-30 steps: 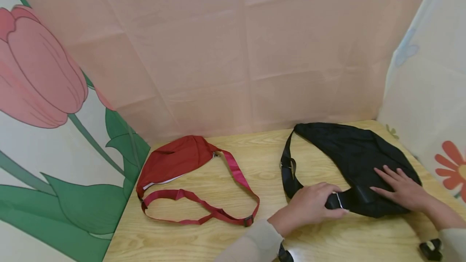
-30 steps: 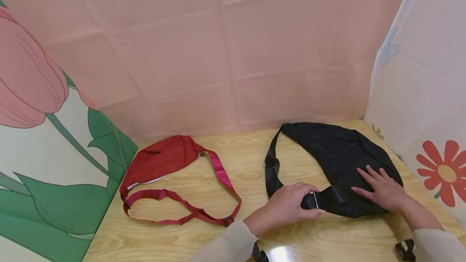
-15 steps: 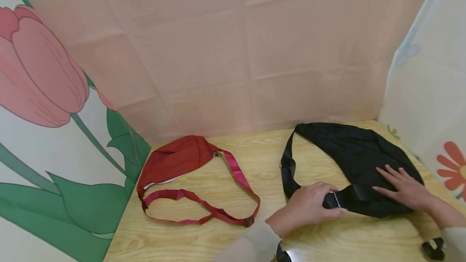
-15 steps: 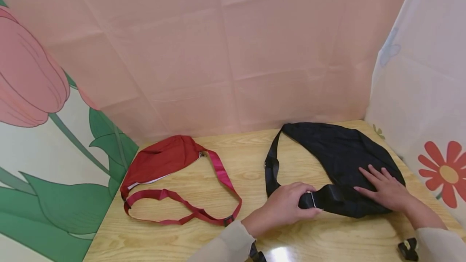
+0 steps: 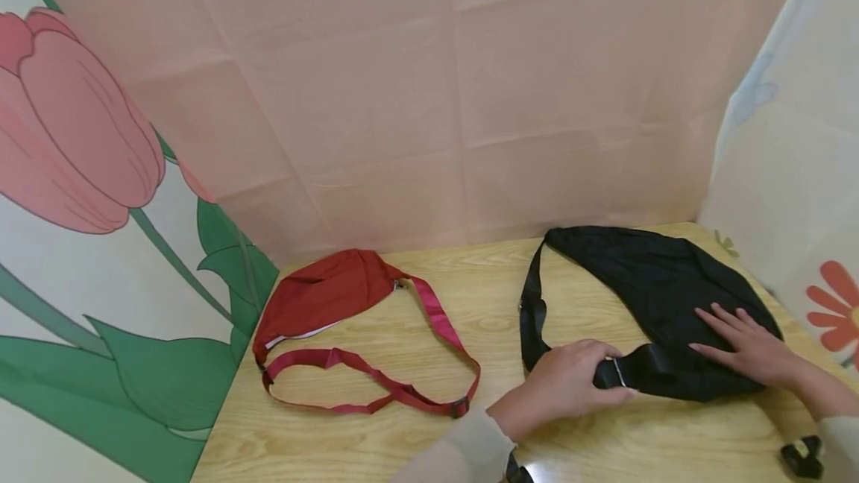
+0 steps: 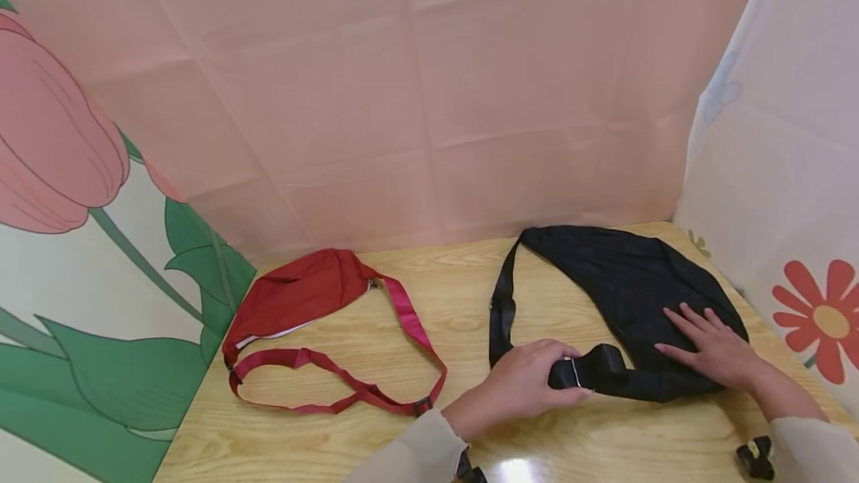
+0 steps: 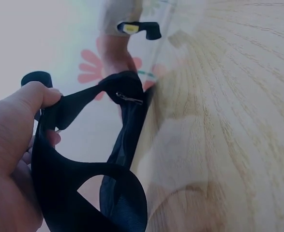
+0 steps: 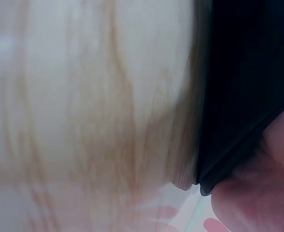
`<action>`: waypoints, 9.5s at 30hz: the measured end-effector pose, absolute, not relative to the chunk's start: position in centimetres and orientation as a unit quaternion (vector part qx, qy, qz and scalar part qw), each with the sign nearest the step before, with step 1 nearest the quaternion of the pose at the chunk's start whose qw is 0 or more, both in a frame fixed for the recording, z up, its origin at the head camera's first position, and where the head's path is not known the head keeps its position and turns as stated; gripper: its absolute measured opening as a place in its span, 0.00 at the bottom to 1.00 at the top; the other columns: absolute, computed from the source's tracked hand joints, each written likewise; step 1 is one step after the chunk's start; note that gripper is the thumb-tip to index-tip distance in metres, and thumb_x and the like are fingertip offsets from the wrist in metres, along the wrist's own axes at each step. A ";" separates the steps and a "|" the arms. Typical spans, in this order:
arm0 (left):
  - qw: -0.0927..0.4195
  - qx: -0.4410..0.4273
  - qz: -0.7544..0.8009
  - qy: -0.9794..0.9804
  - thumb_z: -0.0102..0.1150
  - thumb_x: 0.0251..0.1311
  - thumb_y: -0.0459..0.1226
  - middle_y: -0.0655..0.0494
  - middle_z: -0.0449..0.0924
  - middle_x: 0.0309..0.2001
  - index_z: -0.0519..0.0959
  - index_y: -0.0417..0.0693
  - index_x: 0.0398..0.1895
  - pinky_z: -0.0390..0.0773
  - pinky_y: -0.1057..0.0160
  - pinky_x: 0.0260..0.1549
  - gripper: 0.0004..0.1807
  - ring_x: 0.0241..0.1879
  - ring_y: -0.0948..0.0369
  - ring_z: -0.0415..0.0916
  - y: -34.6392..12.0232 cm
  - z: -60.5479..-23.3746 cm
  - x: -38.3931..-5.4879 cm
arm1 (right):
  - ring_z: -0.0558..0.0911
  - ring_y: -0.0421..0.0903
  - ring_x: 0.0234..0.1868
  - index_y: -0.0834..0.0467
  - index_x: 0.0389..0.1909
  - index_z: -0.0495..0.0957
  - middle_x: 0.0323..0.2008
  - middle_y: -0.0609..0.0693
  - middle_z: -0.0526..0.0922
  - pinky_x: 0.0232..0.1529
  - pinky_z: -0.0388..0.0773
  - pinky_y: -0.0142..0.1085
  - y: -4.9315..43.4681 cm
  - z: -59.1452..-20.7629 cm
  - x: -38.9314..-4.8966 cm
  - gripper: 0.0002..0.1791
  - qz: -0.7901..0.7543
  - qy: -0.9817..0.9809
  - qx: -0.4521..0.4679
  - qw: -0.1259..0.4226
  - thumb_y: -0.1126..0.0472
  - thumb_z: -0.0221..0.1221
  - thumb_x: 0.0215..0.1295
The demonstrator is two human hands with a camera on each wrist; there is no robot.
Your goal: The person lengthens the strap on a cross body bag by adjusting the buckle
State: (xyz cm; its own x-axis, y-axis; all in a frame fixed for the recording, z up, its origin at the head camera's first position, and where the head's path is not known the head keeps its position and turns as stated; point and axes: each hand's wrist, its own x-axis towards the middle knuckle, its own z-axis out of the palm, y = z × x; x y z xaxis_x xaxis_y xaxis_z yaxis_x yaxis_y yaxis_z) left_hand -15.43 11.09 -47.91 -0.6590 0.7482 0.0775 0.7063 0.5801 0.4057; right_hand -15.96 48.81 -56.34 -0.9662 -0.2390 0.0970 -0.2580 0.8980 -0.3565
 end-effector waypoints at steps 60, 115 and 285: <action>0.039 0.401 0.226 0.887 0.58 0.65 0.63 0.73 0.75 0.62 0.74 0.64 0.65 0.71 0.78 0.52 0.30 0.58 0.77 0.73 8.6 -47.2 -15.4 | 0.28 0.79 0.73 0.65 0.79 0.45 0.71 0.83 0.43 0.68 0.19 0.67 50.8 -56.8 -17.2 0.49 0.218 -0.970 0.107 0.015 0.50 0.62 0.70; 0.076 0.355 0.330 0.871 0.61 0.64 0.61 0.72 0.76 0.61 0.75 0.64 0.65 0.72 0.77 0.43 0.29 0.49 0.77 0.72 8.0 -46.5 -16.3 | 0.74 0.31 0.35 0.52 0.49 0.82 0.39 0.33 0.76 0.37 0.67 0.23 32.9 -50.9 -9.2 0.30 0.200 -0.921 0.225 0.248 0.62 0.80 0.41; 0.097 0.244 0.054 0.963 0.71 0.54 0.54 0.54 0.76 0.54 0.63 0.46 0.72 0.76 0.66 0.48 0.46 0.51 0.59 0.76 3.7 -49.4 -20.0 | 0.44 0.88 0.67 0.69 0.77 0.44 0.69 0.86 0.46 0.63 0.43 0.77 42.2 -51.9 -26.4 0.57 0.164 -0.977 0.111 -0.085 0.36 0.60 0.67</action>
State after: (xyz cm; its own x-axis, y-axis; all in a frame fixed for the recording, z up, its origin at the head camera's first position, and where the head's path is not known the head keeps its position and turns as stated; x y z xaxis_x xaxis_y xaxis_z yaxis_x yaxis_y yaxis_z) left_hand -20.03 3.65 -49.38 -0.8625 0.4799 -0.1605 0.4588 0.8754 0.1523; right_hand -26.40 42.17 -51.91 -0.9610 -0.2441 -0.1302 -0.1883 0.9218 -0.3389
